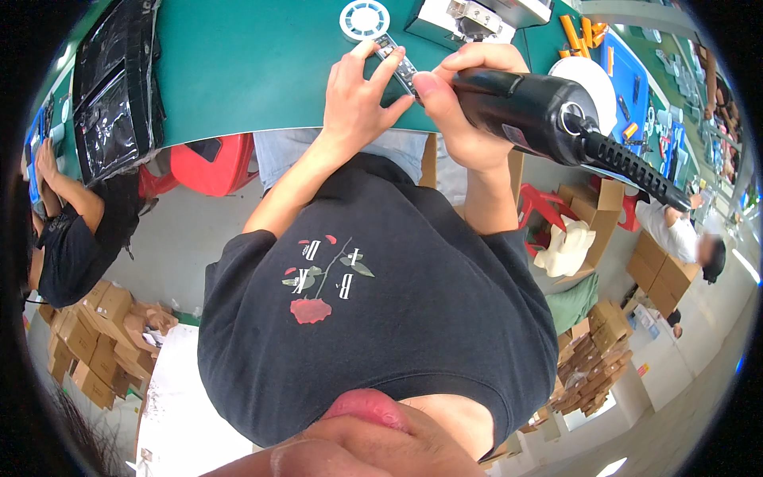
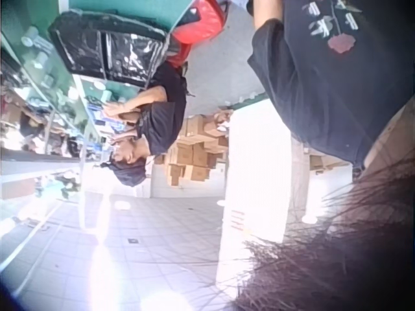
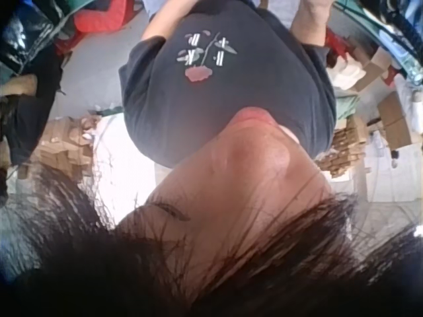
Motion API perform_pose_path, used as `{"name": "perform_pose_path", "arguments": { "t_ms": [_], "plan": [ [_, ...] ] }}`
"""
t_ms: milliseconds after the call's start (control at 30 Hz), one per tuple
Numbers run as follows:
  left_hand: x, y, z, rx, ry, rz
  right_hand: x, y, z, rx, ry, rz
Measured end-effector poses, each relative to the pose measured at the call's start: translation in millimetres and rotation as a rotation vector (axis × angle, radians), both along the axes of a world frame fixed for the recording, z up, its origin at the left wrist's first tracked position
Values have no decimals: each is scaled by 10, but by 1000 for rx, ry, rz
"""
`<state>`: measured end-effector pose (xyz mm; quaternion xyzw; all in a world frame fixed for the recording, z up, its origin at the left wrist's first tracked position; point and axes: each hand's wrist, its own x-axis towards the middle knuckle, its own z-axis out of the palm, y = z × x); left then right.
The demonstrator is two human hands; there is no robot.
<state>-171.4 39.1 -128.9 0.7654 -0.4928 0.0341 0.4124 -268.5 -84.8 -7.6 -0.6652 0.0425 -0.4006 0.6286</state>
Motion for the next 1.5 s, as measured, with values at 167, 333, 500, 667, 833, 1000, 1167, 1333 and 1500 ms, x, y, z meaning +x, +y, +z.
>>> {"name": "perform_pose_path", "arguments": {
  "t_ms": [167, 333, 500, 667, 833, 1000, 1167, 1333, 1500],
  "plan": [
    [-6, -9, 7, -1, -17, 7, -1, -47, -31, 23, -74, 205],
    [-11, 2, 13, 8, -17, 9, -20, -31, -49, 42, -51, 237],
    [-11, -9, 2, -7, -16, 7, 3, -47, -103, 32, -60, 234],
    [2, -31, 26, -6, 9, -6, -69, -285, 37, 2, -53, 271],
    [23, -4, 70, 18, 31, -16, 65, -786, 589, 136, -161, -244],
    [35, 19, 56, 8, 33, -49, 478, -934, 531, 137, -84, -478],
    [18, 44, 109, 0, 64, -58, 402, -822, 425, 97, -21, -420],
    [24, 25, 60, -24, 29, -73, 140, -325, 340, 156, -51, -309],
    [31, 8, 58, -4, 37, -74, -19, -138, 212, 215, -104, -302]
  ]
}}
